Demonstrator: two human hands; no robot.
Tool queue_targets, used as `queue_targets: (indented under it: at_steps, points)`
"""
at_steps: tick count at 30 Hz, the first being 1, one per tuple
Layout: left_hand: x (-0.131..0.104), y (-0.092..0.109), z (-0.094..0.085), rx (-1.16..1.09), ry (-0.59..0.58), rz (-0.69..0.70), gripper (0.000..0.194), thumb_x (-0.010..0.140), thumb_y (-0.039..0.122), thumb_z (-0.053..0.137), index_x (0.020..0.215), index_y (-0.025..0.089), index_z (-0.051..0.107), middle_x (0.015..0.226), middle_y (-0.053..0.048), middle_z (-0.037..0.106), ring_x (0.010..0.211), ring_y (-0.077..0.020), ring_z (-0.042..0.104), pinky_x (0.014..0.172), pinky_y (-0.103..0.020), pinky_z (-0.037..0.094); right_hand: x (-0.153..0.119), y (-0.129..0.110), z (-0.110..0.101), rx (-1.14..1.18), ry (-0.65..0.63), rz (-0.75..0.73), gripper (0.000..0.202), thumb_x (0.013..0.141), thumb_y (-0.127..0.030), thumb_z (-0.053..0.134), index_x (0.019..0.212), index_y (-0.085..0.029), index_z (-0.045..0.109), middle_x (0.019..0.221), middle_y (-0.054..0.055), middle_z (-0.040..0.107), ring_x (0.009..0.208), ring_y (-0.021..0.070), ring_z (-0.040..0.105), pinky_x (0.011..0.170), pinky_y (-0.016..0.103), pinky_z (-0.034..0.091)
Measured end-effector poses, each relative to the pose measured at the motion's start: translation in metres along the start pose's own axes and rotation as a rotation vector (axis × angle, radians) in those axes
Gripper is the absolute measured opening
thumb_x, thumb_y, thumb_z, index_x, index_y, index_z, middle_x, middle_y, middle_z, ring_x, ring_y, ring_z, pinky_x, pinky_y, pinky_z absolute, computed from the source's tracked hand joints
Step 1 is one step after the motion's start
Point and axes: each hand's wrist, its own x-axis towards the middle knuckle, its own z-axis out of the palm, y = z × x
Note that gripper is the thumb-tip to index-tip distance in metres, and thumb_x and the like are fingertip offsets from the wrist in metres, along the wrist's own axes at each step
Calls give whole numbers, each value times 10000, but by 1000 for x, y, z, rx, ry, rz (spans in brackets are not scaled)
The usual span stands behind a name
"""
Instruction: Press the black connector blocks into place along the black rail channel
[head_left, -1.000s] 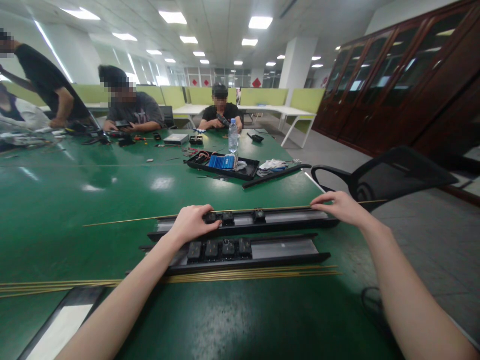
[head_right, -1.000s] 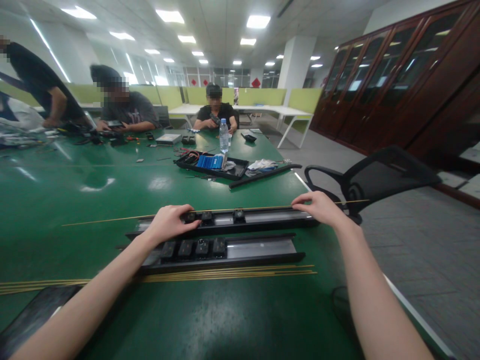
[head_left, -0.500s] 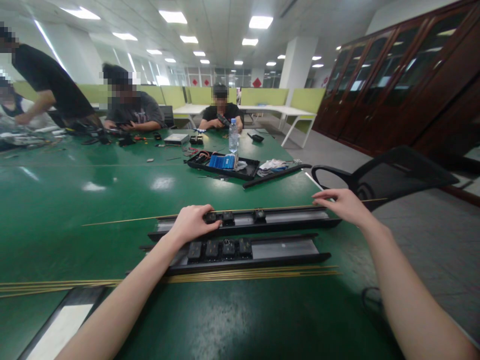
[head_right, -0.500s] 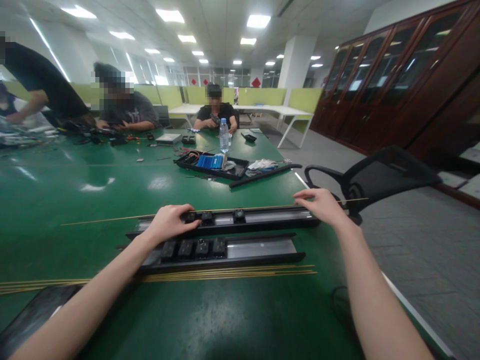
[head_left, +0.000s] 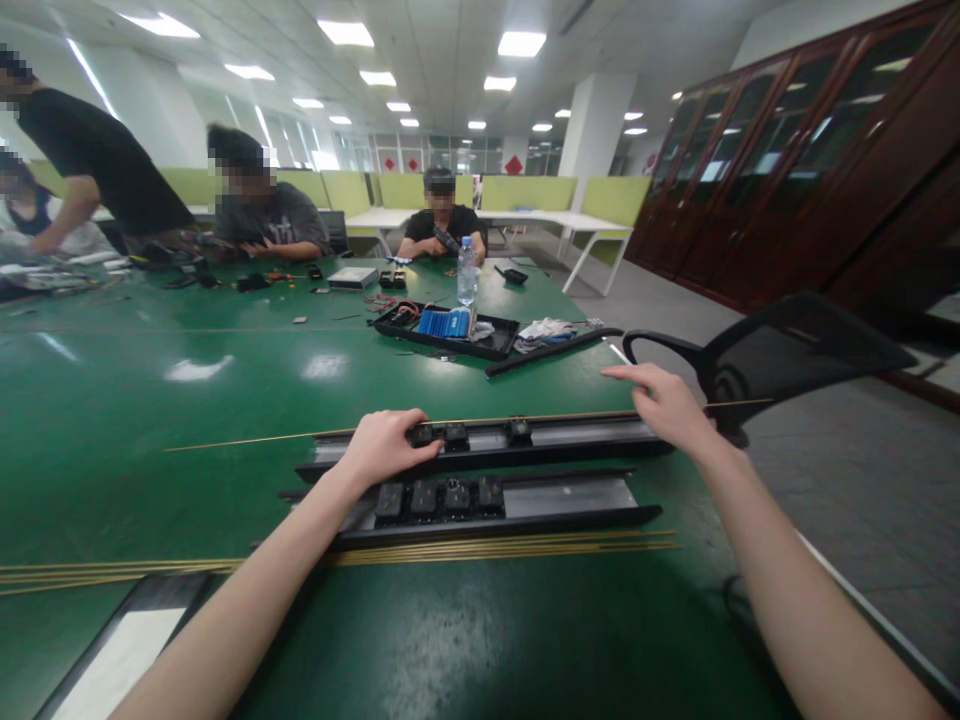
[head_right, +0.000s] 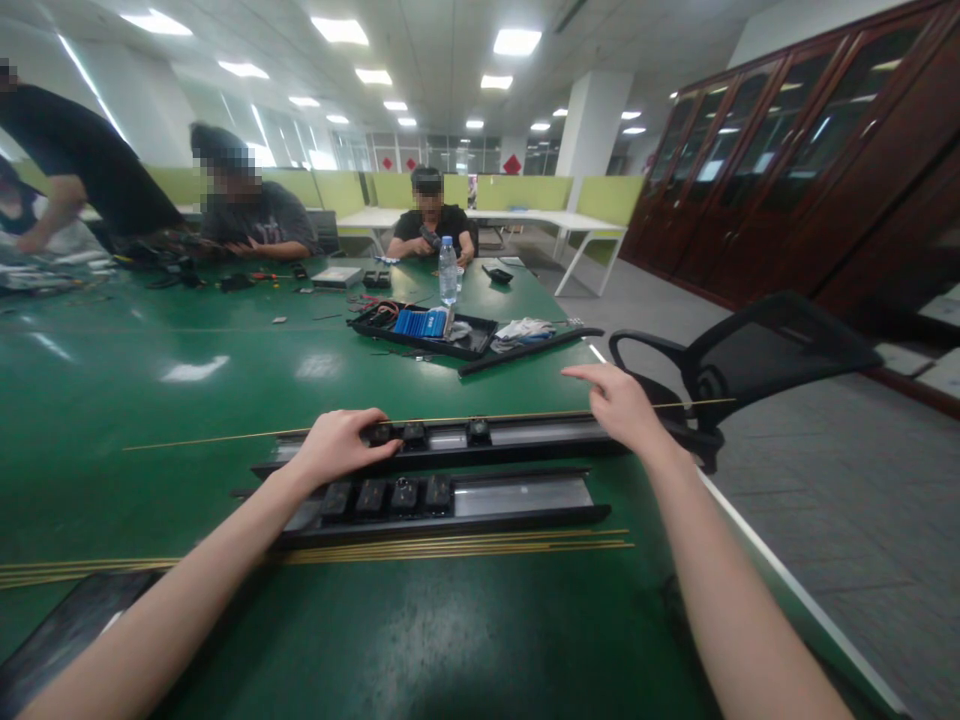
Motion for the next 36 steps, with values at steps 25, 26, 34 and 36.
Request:
queue_targets:
  at_steps: [25, 26, 34, 36]
  points:
    - [-2, 4, -4, 14, -20, -9, 385, 838, 607, 535, 871, 243, 658, 843, -43, 754, 807, -239, 704, 625, -279, 399, -9, -86, 85, 102, -19, -325, 274, 951, -175, 482, 1064, -278, 710, 997, 25, 762, 906, 222, 672, 996, 492, 443]
    - [-2, 4, -4, 18, -25, -10, 388, 840, 609, 532, 872, 242, 656, 844, -44, 754, 808, -238, 704, 627, -279, 398, -9, -86, 85, 96, -21, -323, 273, 952, -177, 480, 1063, -275, 709, 1000, 25, 762, 909, 223, 670, 990, 486, 446]
    - [-1, 3, -4, 32, -17, -2, 381, 841, 602, 535, 858, 240, 650, 844, -48, 751, 799, -245, 702, 618, -284, 391, -9, -87, 84, 65, -42, -319, 278, 959, -189, 463, 1081, -265, 702, 999, 40, 758, 933, 243, 649, 945, 469, 454]
    - [-1, 4, -4, 39, -22, -9, 379, 841, 600, 534, 862, 240, 652, 847, -49, 752, 803, -245, 703, 620, -283, 392, -9, -87, 84, 68, -41, -317, 282, 959, -195, 459, 1080, -265, 704, 987, 42, 756, 931, 246, 641, 931, 464, 455]
